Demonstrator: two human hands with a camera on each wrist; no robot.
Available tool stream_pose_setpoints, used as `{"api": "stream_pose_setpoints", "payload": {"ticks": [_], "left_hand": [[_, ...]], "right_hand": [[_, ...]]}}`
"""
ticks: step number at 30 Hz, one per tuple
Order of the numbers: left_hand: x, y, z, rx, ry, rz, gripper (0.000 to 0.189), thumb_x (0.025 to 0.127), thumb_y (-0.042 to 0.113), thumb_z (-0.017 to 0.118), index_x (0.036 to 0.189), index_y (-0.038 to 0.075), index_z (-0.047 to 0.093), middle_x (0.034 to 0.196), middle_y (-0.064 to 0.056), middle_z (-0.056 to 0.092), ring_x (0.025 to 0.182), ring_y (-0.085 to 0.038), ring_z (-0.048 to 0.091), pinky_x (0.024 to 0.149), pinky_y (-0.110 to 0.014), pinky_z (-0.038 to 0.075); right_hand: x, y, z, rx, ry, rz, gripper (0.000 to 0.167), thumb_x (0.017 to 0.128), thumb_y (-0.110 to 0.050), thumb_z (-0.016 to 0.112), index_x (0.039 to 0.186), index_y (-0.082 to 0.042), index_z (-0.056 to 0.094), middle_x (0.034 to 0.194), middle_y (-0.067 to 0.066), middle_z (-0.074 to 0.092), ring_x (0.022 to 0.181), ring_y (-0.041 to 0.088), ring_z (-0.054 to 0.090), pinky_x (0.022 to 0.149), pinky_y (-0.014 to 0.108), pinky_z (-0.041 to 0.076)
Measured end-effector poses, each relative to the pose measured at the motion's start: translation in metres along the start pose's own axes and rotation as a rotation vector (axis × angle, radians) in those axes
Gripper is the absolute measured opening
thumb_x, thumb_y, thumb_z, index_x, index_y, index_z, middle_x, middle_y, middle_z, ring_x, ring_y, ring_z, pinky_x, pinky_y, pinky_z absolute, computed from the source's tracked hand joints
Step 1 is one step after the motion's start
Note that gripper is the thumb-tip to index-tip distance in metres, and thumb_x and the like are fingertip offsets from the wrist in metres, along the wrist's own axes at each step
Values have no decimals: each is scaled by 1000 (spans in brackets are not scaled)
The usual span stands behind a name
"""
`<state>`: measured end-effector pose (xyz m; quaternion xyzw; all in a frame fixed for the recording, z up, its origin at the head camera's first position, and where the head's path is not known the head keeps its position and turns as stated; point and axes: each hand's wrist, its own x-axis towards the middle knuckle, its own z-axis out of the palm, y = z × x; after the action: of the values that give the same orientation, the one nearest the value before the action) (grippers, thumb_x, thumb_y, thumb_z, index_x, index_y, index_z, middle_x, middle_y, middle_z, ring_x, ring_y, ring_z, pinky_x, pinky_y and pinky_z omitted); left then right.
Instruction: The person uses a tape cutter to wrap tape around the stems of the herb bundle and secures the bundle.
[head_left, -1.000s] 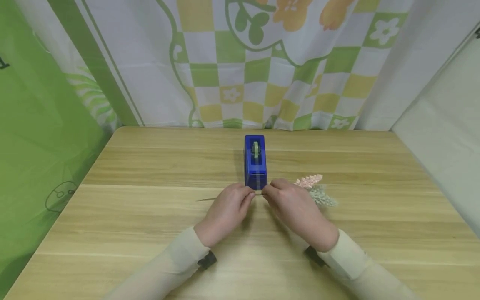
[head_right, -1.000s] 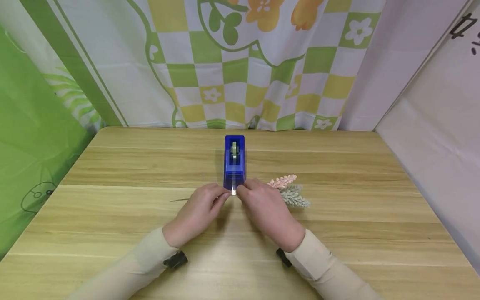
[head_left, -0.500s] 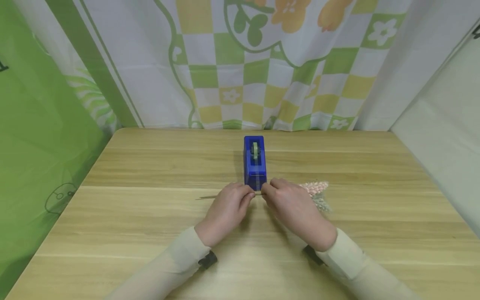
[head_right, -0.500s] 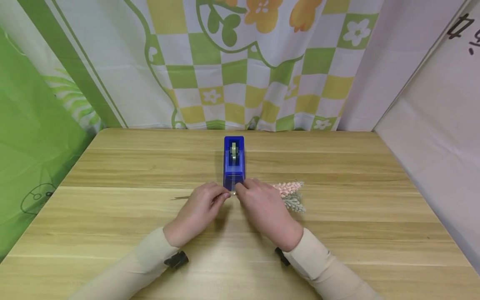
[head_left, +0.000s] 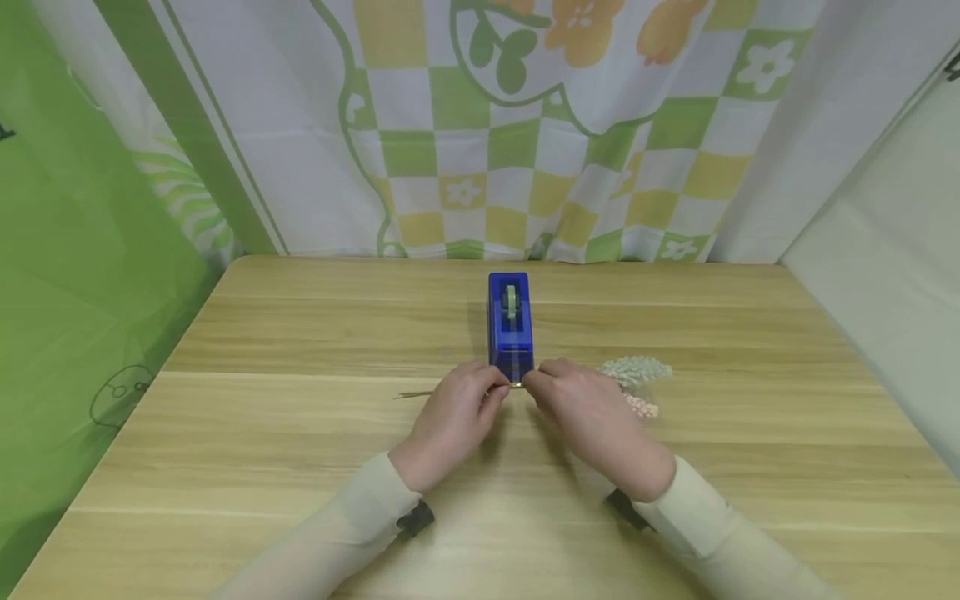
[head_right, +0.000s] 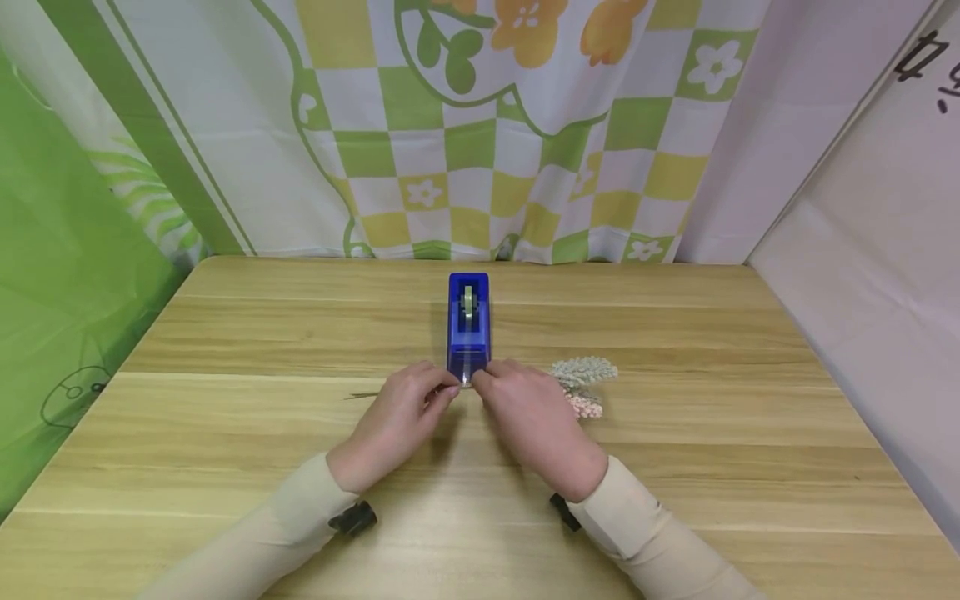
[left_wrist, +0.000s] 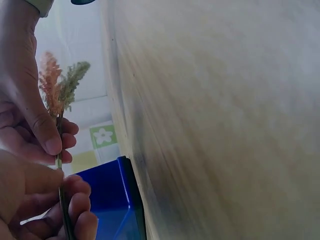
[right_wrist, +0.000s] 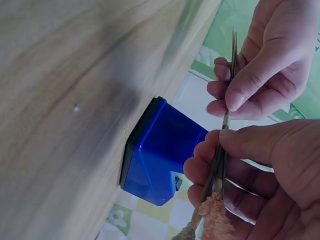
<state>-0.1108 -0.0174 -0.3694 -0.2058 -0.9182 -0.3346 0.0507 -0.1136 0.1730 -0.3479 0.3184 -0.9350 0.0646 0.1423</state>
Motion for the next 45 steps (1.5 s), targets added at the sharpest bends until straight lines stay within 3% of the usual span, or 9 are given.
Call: {"api": "stream_pose_setpoints", "payload": {"ticks": [6,20,33,45], "left_hand": [[0,0,-1,-11,-34,8,22,107,15,59,109,1,75,101,-10,76,90,-21,68,85,-38,60],[3,4,-4,1,15,23,15,104,10,64,103,2,77,94,-8,75,83,-18,65,78,-34,57],[8,6,-8,69,-89,-9,25,108,16,57,102,1,75,84,-6,69,72,-14,56,67,-27,50],[13,4,-8,39,-65,7,19,106,12,61,100,2,76,87,-8,73,73,-16,59,69,-28,50]], "right_hand": [[0,0,-1,42,-5,24,10,90,-2,78,92,-11,74,79,-2,68,70,12,57,57,25,51],[1,2,0,64,36,31,5,93,-8,77,96,-11,75,83,-1,68,71,12,55,56,24,49],[1,4,2,79,69,38,5,92,-10,79,95,-10,74,86,0,71,74,13,60,60,27,54],[2,5,3,87,46,36,9,96,-14,75,100,-7,71,87,1,64,72,12,53,58,24,49]]}}
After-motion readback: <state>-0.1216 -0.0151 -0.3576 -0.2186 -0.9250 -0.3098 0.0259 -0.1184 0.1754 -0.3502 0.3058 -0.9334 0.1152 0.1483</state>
